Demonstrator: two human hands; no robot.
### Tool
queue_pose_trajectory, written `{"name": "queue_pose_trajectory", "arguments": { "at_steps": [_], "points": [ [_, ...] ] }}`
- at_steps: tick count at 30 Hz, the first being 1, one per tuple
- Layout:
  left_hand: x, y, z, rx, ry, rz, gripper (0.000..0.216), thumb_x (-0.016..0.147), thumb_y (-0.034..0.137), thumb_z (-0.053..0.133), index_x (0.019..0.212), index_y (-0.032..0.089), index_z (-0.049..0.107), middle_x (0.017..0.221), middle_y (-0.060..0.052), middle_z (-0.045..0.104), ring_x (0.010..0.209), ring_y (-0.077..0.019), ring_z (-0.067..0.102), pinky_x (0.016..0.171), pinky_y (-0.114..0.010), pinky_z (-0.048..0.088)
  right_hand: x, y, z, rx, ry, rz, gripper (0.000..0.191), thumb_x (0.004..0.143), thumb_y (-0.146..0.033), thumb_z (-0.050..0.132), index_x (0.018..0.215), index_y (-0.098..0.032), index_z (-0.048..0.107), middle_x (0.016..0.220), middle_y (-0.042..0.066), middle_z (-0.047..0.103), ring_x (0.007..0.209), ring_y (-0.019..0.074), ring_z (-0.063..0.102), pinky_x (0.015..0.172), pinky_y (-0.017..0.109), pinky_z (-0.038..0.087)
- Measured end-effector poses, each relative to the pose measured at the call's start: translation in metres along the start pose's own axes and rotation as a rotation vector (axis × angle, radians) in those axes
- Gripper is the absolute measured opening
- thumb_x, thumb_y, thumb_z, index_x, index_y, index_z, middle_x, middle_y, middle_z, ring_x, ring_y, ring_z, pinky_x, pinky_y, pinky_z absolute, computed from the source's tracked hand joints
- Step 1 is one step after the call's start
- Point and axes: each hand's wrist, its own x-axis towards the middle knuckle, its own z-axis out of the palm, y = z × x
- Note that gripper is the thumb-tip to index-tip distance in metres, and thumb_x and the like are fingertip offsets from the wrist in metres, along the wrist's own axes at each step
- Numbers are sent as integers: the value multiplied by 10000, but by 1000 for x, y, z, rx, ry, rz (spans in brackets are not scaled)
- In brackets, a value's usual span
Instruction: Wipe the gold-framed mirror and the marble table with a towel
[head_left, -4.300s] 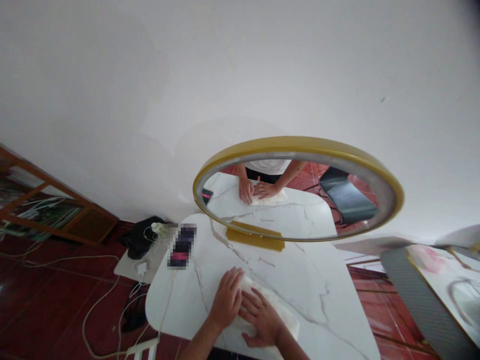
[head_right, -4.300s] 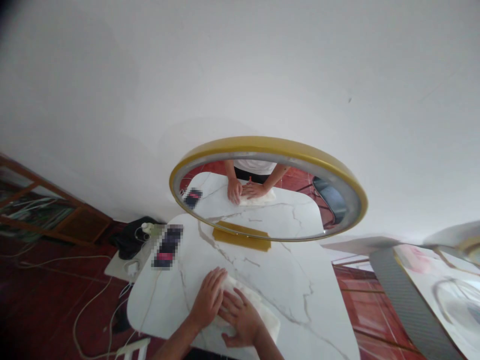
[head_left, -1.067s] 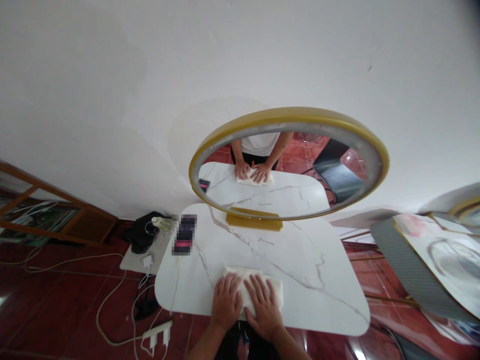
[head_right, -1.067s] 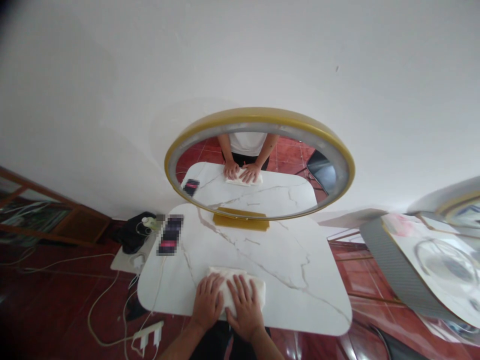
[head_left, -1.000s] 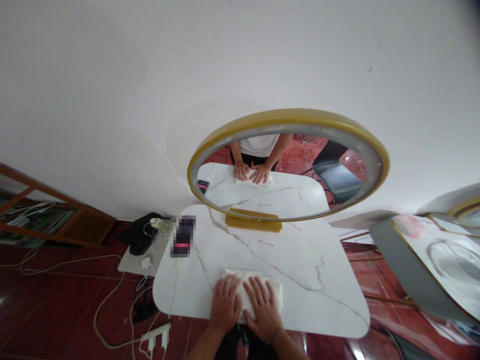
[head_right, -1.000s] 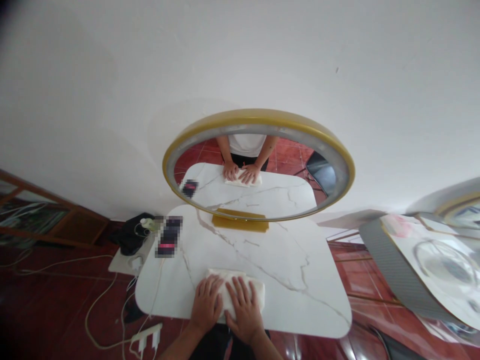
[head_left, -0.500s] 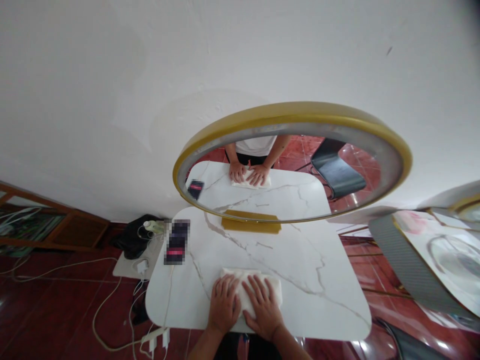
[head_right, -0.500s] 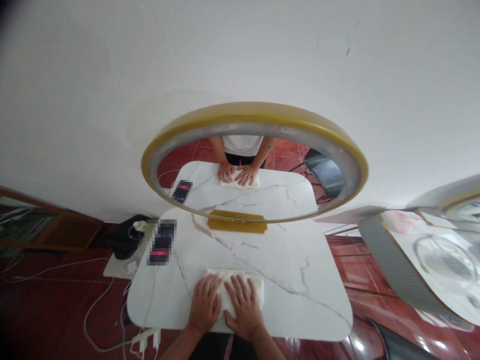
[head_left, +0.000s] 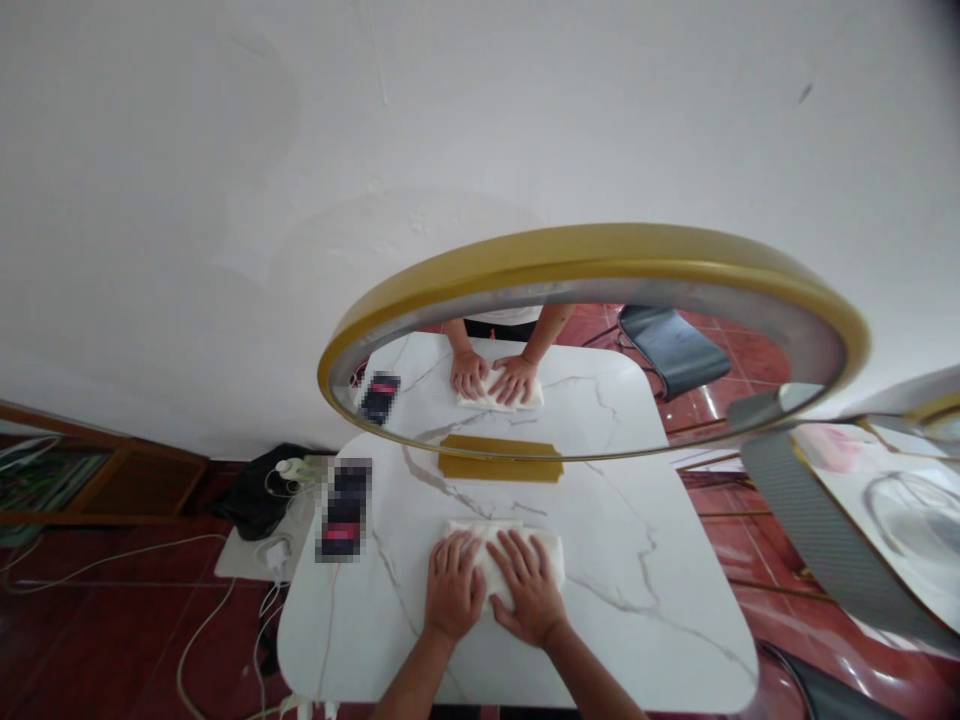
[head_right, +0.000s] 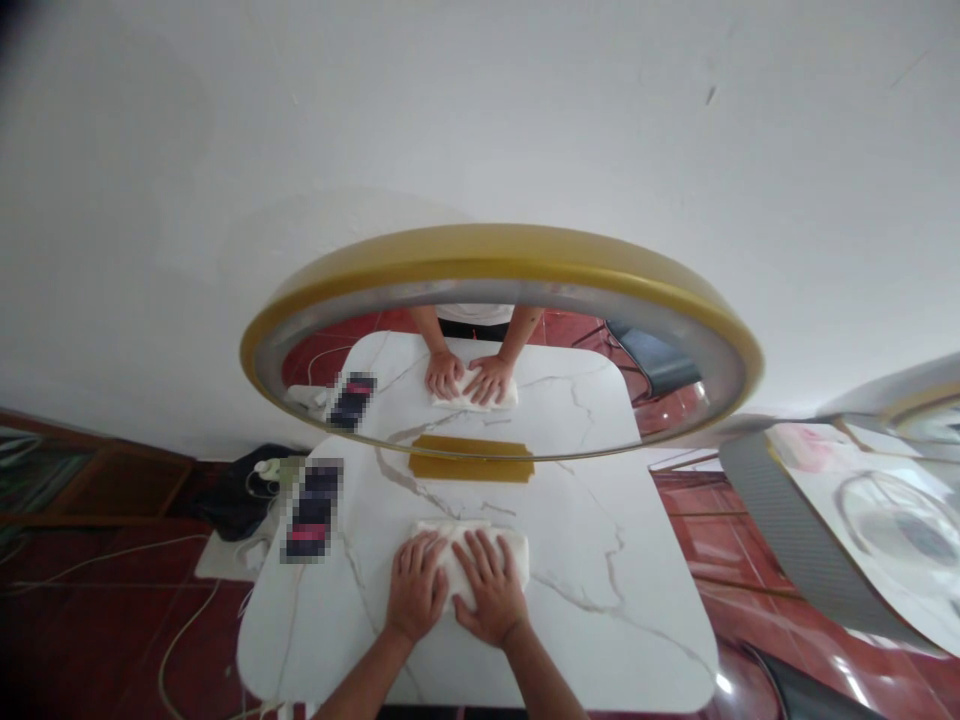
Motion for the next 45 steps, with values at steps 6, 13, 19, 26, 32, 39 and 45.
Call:
{"name": "queue_pose_trajectory", "arguments": {
  "at_steps": [6,13,19,26,32,39,45],
  "points": [
    [22,-3,4,6,-10,-33,382,808,204,438,1171,196,558,1181,-86,583,1145,-238,479,979,-424,335,22,14,-3,-7,-15,-5,741,812,-514,417,1449,-248,147,1484,57,231,1349,276,212,1093,485,-8],
    [45,-7,9,8,-12,-50,382,808,203,441,1171,193,559,1168,-90,582,1129,-240,481,981,-425,332,43,29,-3,-1,-19,16,738,805,-493,434,1448,-261,155,1488,44,225,1351,274,208,1096,473,-6],
    [53,-9,12,30,-5,-49,376,811,197,439,1165,186,564,1167,-91,582,1131,-239,477,981,-421,327,52,36,-5,35,-42,21,750,795,-494,446,1447,-272,150,1497,34,201,1354,276,195,1097,474,-25],
    [53,-9,13,69,22,-28,362,819,209,427,1149,190,574,1164,-84,588,1127,-233,482,974,-409,333,51,35,-4,71,-74,35,760,795,-499,457,1448,-283,135,1501,21,186,1354,283,192,1094,474,-45],
    [51,-8,13,57,39,-32,362,820,209,425,1150,196,573,1165,-77,588,1124,-229,480,974,-403,332,50,34,-1,59,-63,41,753,794,-488,457,1447,-283,144,1501,19,183,1358,275,183,1095,472,-38],
    [49,-7,13,40,42,-50,351,828,210,428,1147,189,573,1148,-79,591,1111,-227,487,968,-393,336,49,30,-4,35,-42,46,740,807,-475,447,1449,-276,135,1498,26,193,1362,269,173,1094,470,-32],
    [35,-1,9,62,73,-51,341,830,202,429,1135,192,579,1141,-74,594,1108,-220,488,961,-386,342,36,19,-6,16,-20,52,738,812,-471,440,1450,-271,128,1502,22,178,1359,280,178,1093,477,-14]
  ]
}}
